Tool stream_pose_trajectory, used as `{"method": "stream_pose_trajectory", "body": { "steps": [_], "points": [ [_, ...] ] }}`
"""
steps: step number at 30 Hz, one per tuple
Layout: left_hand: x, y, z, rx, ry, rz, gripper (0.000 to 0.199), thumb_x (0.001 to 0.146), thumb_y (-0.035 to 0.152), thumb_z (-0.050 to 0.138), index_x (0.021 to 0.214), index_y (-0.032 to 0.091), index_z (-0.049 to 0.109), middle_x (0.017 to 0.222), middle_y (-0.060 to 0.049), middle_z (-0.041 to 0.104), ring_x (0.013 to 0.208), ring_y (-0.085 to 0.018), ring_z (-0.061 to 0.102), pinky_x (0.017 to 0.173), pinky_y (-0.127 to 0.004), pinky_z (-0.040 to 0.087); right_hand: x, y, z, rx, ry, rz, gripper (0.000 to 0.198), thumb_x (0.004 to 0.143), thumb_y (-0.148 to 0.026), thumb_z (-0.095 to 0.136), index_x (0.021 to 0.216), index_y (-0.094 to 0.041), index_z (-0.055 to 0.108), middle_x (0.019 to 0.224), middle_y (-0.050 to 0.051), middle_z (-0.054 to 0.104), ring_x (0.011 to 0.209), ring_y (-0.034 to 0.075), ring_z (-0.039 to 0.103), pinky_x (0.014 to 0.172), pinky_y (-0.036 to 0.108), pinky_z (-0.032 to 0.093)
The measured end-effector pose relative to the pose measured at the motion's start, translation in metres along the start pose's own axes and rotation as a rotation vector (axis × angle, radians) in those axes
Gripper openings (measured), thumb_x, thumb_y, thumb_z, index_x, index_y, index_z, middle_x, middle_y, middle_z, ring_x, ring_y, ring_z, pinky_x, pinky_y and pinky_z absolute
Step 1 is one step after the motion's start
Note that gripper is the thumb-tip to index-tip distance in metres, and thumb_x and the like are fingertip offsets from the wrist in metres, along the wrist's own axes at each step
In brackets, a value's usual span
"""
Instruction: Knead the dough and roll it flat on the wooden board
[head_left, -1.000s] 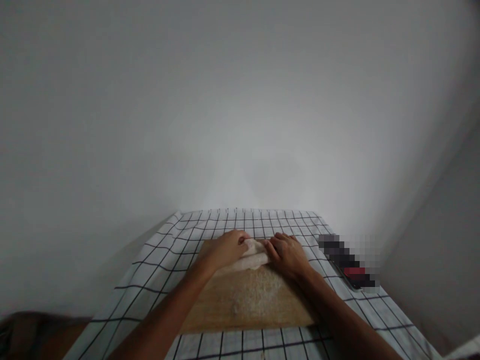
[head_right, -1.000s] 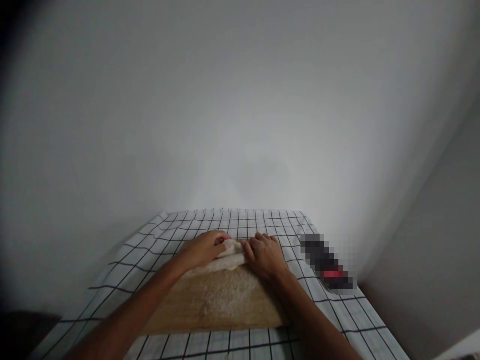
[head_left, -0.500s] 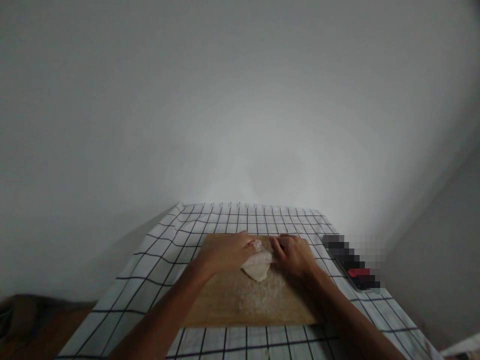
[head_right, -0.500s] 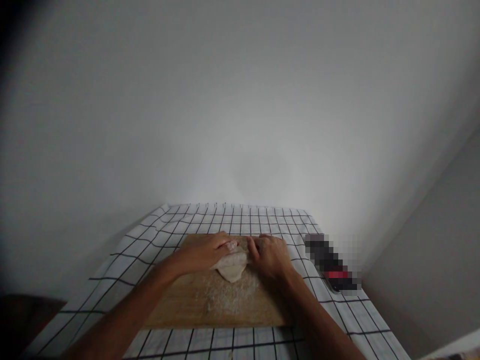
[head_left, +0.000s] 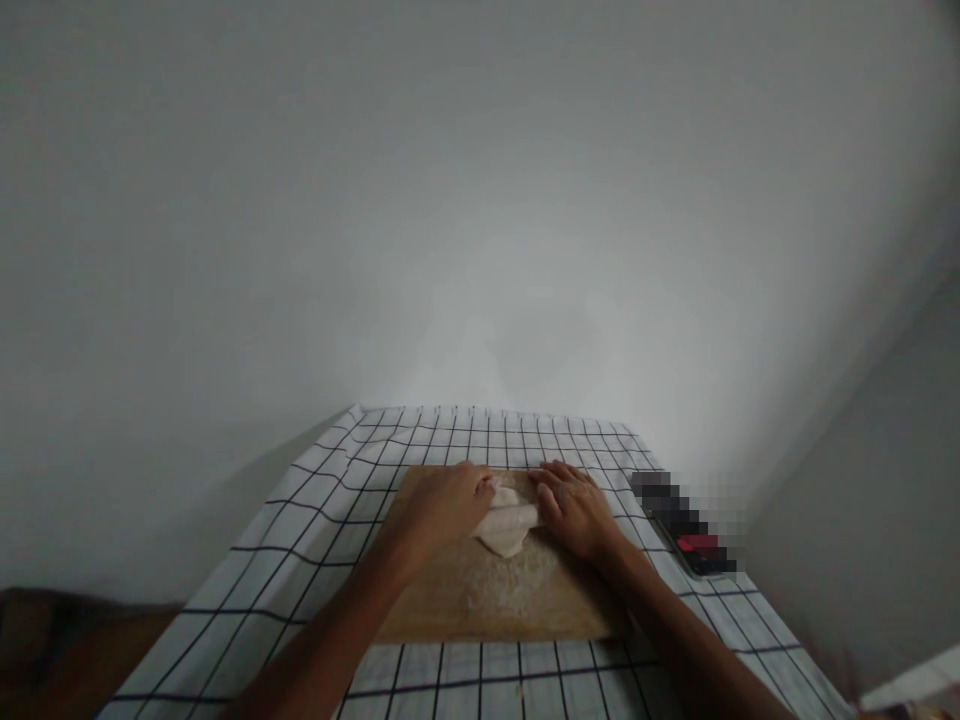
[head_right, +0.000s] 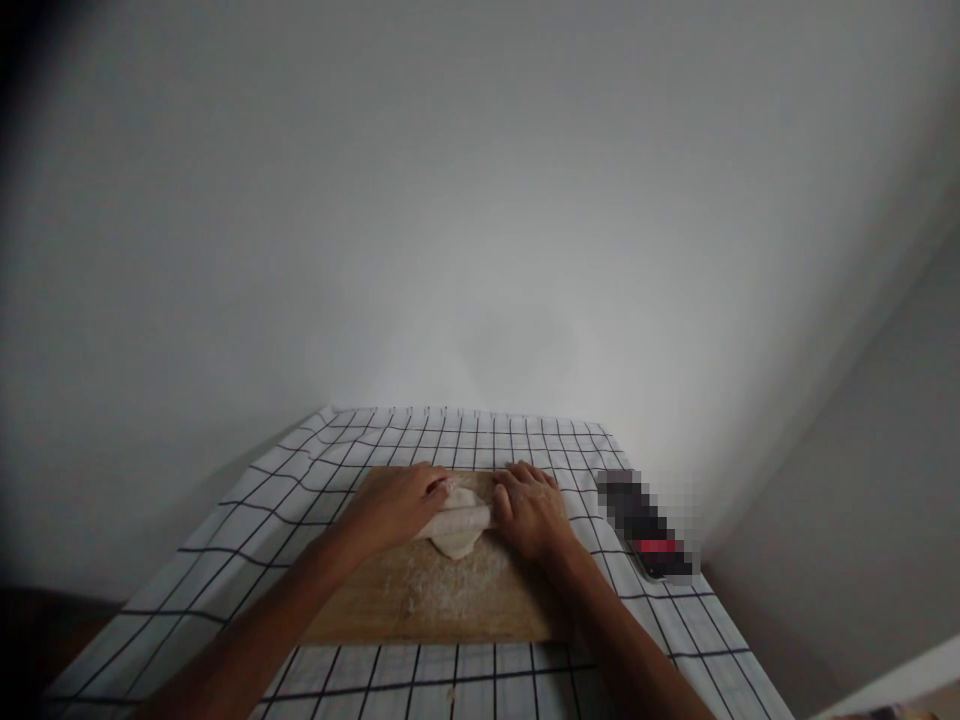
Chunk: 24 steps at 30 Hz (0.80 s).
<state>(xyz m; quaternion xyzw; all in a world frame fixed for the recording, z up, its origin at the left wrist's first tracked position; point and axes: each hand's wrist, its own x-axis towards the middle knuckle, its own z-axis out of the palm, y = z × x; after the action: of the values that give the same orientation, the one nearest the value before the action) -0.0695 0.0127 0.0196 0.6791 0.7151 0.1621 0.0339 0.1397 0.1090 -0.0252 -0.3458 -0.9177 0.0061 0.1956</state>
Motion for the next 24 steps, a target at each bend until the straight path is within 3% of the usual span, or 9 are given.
{"method": "stream_pose_trajectory", "body": {
  "steps": [6,12,17,20,24],
  "points": [
    [-0.011,0.005,0.016,0.079,0.075,0.037,0.039,0.100,0.033,0.035,0.114,0.019,0.069,0.110,-0.014,0.067,0.098,-0.025,0.064,0.087,-0.038,0.045,-0.018,-0.010,-0.005,0.019,0.022,0.005,0.046,0.105,-0.030,0.027,0.133,-0.022,0.063,0.141,0.005,0.060,0.134,0.020,0.049,0.115,0.039,0.034],
    [-0.022,0.007,0.016,0.050,0.091,0.051,0.042,0.102,0.037,0.032,0.111,0.021,0.070,0.118,-0.011,0.066,0.093,-0.023,0.064,0.083,-0.038,0.045,-0.030,-0.016,-0.014,0.063,0.015,-0.025,0.047,0.106,-0.031,0.026,0.134,-0.023,0.063,0.141,0.004,0.060,0.136,0.017,0.048,0.116,0.037,0.033],
    [-0.013,0.008,0.006,0.007,0.029,0.091,0.045,0.102,0.037,0.031,0.094,0.018,0.071,0.106,-0.011,0.067,0.093,-0.021,0.064,0.085,-0.034,0.045,-0.002,-0.006,-0.017,0.035,-0.063,-0.070,0.045,0.106,-0.034,0.027,0.123,-0.022,0.067,0.128,0.008,0.067,0.122,0.020,0.058,0.105,0.036,0.041],
    [-0.007,0.007,0.004,0.004,0.061,0.033,0.042,0.101,0.039,0.034,0.101,0.020,0.071,0.106,-0.012,0.069,0.102,-0.024,0.063,0.091,-0.036,0.044,0.022,0.001,-0.016,-0.030,-0.133,-0.052,0.045,0.106,-0.037,0.027,0.114,-0.022,0.068,0.112,0.009,0.070,0.106,0.020,0.064,0.092,0.034,0.046],
    [-0.005,0.005,0.007,0.015,0.080,-0.006,0.043,0.101,0.042,0.033,0.109,0.023,0.070,0.105,-0.012,0.071,0.108,-0.027,0.063,0.094,-0.040,0.044,0.039,0.007,-0.012,-0.089,-0.181,-0.060,0.042,0.106,-0.036,0.029,0.108,-0.021,0.068,0.107,0.009,0.070,0.106,0.021,0.063,0.089,0.033,0.046]
  ]
}}
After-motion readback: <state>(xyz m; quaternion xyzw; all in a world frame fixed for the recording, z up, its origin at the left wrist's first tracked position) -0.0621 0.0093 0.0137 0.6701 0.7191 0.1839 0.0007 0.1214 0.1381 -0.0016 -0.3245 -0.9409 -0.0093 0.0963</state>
